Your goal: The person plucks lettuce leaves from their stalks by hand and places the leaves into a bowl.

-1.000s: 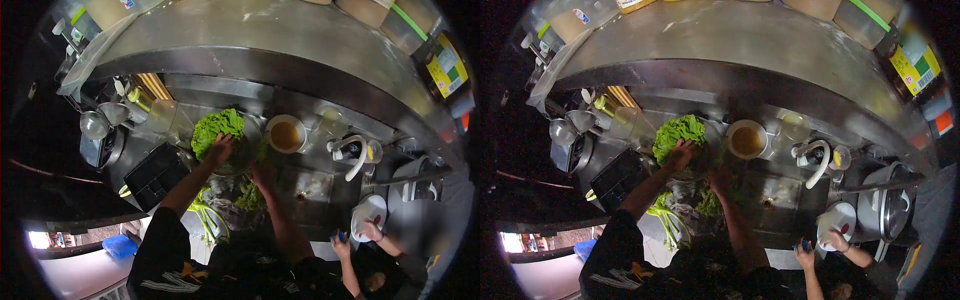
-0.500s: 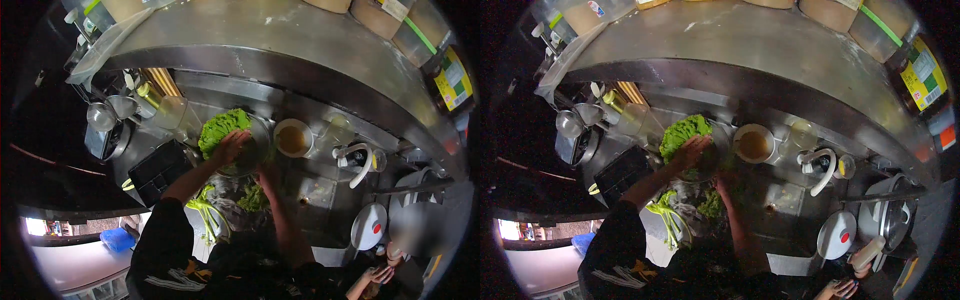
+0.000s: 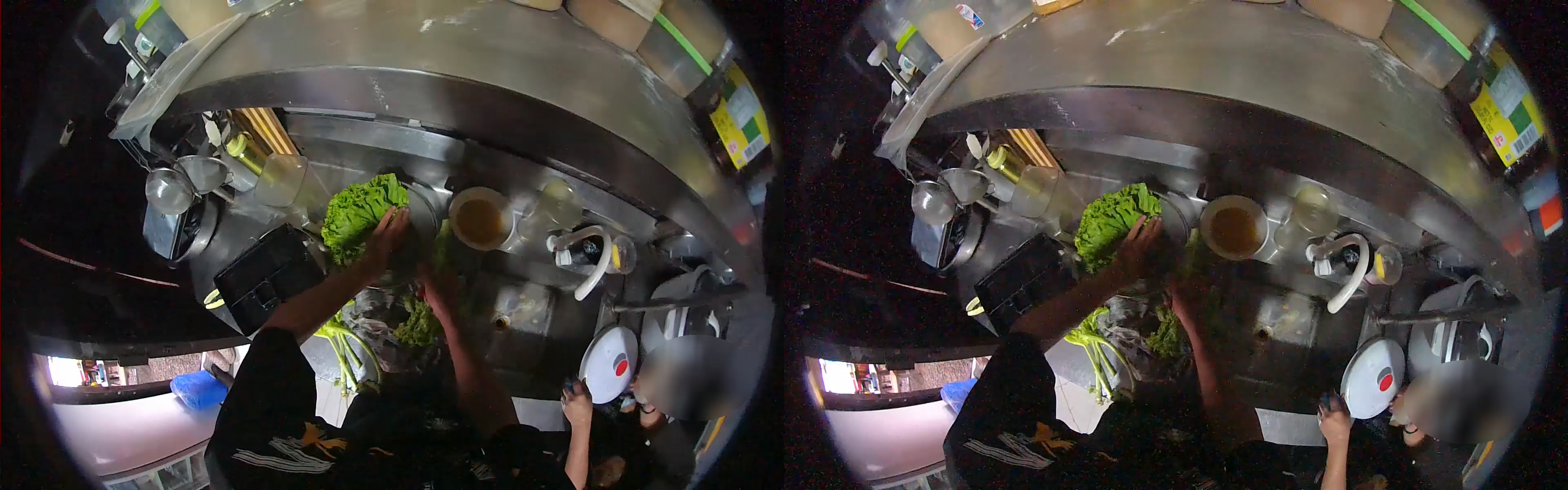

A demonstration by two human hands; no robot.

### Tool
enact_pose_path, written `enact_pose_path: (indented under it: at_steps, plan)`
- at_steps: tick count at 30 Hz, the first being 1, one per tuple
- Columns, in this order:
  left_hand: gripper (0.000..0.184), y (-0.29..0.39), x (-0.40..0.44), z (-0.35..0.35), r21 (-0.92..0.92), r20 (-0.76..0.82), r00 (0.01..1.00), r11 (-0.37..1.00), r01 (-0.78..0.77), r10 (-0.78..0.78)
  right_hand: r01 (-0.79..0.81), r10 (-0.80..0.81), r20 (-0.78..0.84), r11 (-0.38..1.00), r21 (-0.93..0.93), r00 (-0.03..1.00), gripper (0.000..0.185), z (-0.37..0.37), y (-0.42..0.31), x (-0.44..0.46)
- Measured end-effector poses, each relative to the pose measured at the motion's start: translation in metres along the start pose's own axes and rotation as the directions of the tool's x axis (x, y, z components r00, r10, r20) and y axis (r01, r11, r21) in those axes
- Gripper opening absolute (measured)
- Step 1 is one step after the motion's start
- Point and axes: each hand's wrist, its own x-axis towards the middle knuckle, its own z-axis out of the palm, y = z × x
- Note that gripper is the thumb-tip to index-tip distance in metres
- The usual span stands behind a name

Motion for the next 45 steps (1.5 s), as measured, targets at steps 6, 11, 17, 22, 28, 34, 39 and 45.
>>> enact_pose_path:
  at_steps: [6, 11, 17, 22, 28, 34, 39, 45]
  plan:
    - [0.044, 0.036, -0.014, -0.078, -0.403, -0.267, 0.957, 0.915, -0.002, -0.116, 0.279, -0.289, -0.155, 0.957, -0.08, 0.945, 0.042, -0.042, 0.056, 0.006]
    - [0.03, 0.129, -0.063, -0.119, -0.984, 0.164, 0.965, 0.035, 0.175, -0.203, 0.331, -0.345, -0.229, 0.939, -0.096, 0.91, 0.041, -0.079, 0.018, -0.05]
    - [0.034, 0.185, -0.056, -0.221, -0.849, 0.349, 0.923, -0.472, 0.237, -0.163, 0.405, -0.405, -0.003, 0.914, -0.005, 0.914, 0.043, -0.128, -0.086, -0.153]
    - [0.037, 0.201, -0.042, -0.231, -0.97, 0.207, 0.972, -0.152, 0.189, -0.111, 0.436, -0.439, 0.081, 0.898, 0.049, 0.895, 0.021, -0.179, -0.113, -0.197]
    - [0.042, 0.213, -0.016, -0.273, -0.974, 0.09, 0.996, -0.211, 0.087, -0.003, 0.526, -0.527, -0.137, 0.849, -0.045, 0.839, 0.023, -0.212, -0.152, -0.252]
    - [0.051, 0.223, -0.017, -0.321, -0.959, -0.284, 0.918, 0.099, -0.267, -0.275, 0.543, -0.549, -0.345, 0.831, -0.123, 0.762, 0.028, -0.202, -0.173, -0.286]
    - [0.045, 0.234, -0.018, -0.323, -0.966, -0.252, 0.945, 0.12, -0.231, -0.209, 0.588, -0.571, -0.444, 0.801, -0.115, 0.691, 0.029, -0.194, -0.167, -0.291]
    - [0.021, 0.219, -0.012, -0.33, -0.976, -0.219, 0.971, 0.028, -0.217, -0.098, 0.492, -0.643, -0.454, 0.765, -0.415, 0.617, 0.03, -0.191, -0.165, -0.294]
